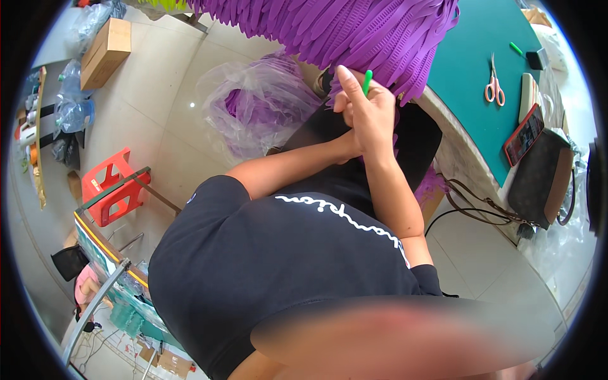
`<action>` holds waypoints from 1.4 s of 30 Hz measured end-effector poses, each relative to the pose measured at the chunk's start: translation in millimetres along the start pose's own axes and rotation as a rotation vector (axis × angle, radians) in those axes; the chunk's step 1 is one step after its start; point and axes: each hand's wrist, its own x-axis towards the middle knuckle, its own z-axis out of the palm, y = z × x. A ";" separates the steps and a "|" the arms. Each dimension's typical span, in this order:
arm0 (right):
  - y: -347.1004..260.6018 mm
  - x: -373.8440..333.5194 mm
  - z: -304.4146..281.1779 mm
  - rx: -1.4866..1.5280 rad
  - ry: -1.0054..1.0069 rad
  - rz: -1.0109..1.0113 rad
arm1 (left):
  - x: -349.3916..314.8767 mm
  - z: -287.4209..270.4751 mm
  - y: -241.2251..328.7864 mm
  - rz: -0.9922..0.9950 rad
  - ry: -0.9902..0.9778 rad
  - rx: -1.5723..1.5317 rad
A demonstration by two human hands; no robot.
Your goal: Using a crochet hook and scissors to manipulate and assemble purple fabric strips into a decorative object.
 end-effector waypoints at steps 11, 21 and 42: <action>11.9 12.3 0.4 0.507 0.018 0.140 | -12.2 16.6 25.2 0.024 0.055 -0.018; 10.2 -5.0 -10.6 0.472 -0.142 0.155 | -12.8 14.4 21.9 0.075 0.050 0.145; 29.9 -81.6 -175.4 -0.051 0.321 -0.283 | -25.2 87.7 130.8 0.078 0.008 0.216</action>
